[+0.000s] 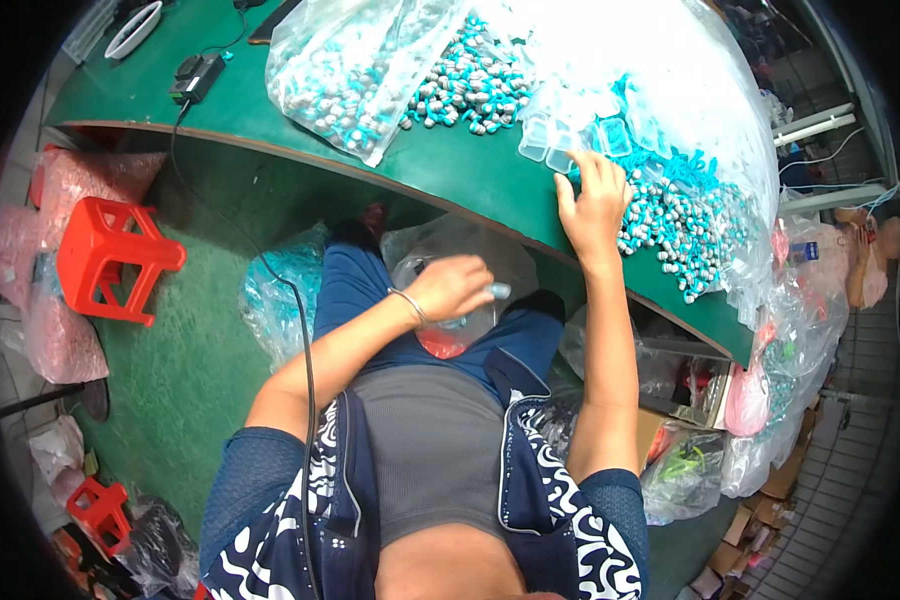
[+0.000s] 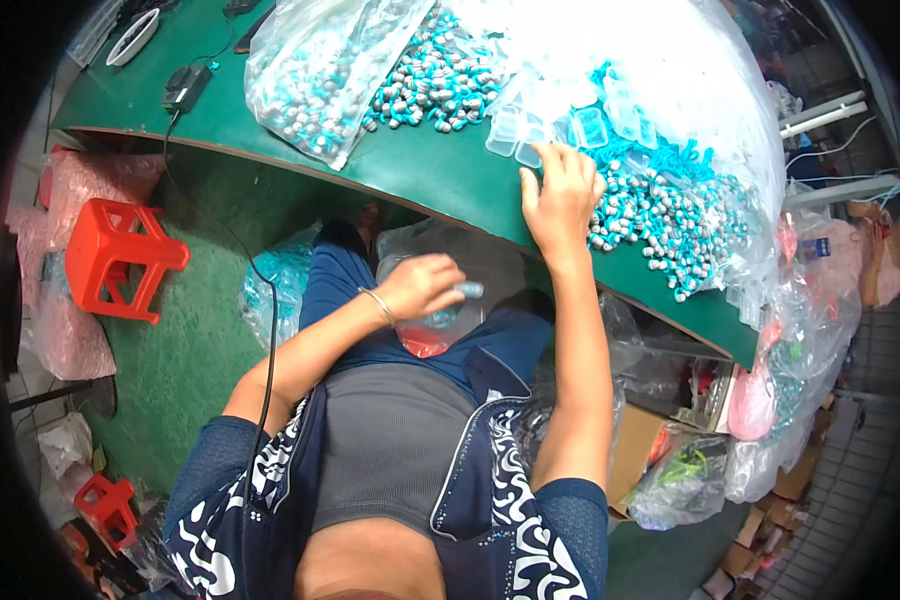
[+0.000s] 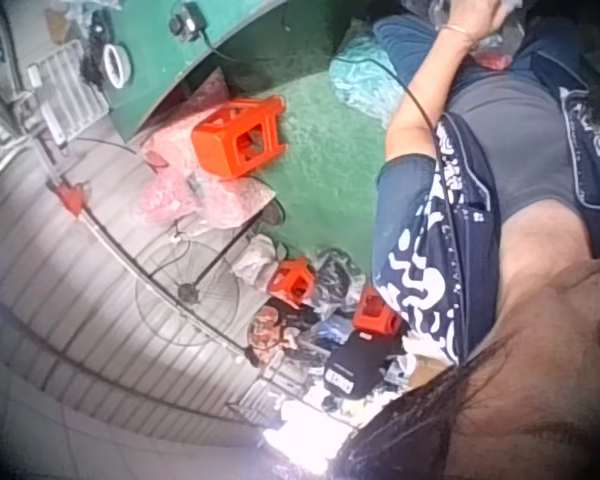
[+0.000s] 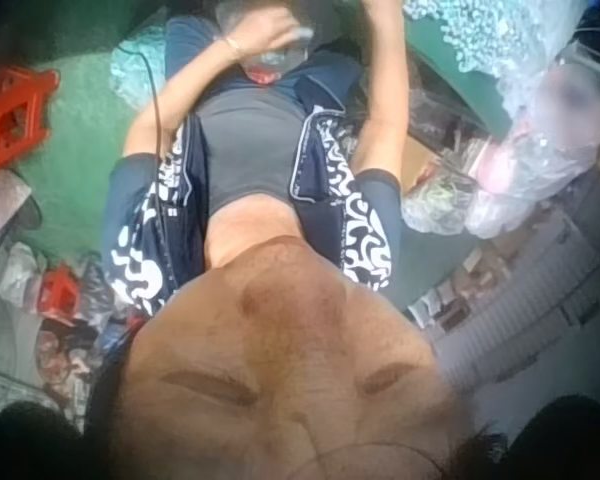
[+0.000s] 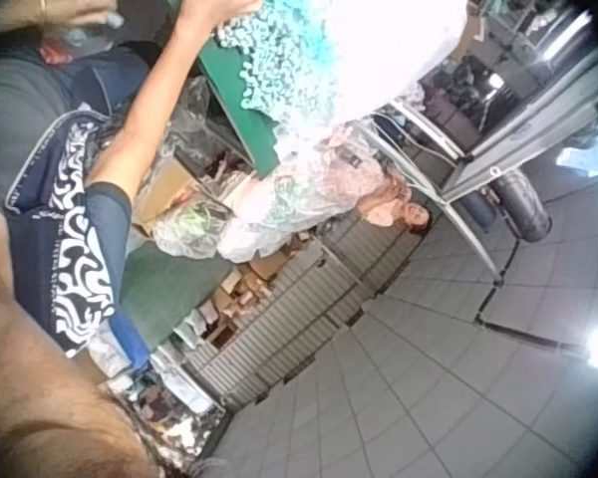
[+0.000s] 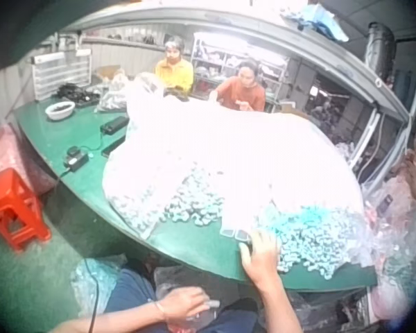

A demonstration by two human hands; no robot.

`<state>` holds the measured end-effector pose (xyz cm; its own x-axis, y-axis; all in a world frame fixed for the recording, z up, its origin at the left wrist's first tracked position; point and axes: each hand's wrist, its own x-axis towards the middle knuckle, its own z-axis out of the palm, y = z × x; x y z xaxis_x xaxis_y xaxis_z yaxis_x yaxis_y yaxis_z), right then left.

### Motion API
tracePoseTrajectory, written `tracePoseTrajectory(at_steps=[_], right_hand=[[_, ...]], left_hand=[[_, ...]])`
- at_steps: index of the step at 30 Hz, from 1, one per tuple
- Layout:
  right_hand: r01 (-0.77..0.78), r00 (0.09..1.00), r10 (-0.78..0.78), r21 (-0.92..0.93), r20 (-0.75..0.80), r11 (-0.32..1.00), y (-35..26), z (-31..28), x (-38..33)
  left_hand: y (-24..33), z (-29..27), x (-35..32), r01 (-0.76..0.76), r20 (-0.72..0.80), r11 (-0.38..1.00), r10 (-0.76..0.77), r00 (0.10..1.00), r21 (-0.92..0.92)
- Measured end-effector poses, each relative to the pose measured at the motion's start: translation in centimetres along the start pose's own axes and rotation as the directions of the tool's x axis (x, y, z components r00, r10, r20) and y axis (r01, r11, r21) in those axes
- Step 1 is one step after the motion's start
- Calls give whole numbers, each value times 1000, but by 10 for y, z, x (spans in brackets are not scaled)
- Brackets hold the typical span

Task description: Sorting small blue and white components into individual plastic compartments.

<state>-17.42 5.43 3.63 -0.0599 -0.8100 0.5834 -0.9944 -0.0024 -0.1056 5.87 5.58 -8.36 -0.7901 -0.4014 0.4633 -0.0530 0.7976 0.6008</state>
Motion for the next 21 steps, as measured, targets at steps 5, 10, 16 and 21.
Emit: tracePoseTrajectory(at_steps=[5, 10, 16, 21], right_hand=[[0, 997, 10, -128, 80, 992, 8, 20, 27], [2, 1000, -8, 185, 30, 983, 1, 6, 22], [126, 991, -126, 14, 45, 992, -38, -13, -10], [111, 984, -126, 118, 124, 987, -51, -13, -18]], left_hand=[[-49, 86, -47, 164, 412, 963, -240, 879, 212], [-65, 119, -56, 197, 532, 923, -355, 769, 330], [-73, 130, -55, 233, 504, 909, -389, 772, 345], [-55, 101, -37, 139, 527, 977, -206, 825, 165]])
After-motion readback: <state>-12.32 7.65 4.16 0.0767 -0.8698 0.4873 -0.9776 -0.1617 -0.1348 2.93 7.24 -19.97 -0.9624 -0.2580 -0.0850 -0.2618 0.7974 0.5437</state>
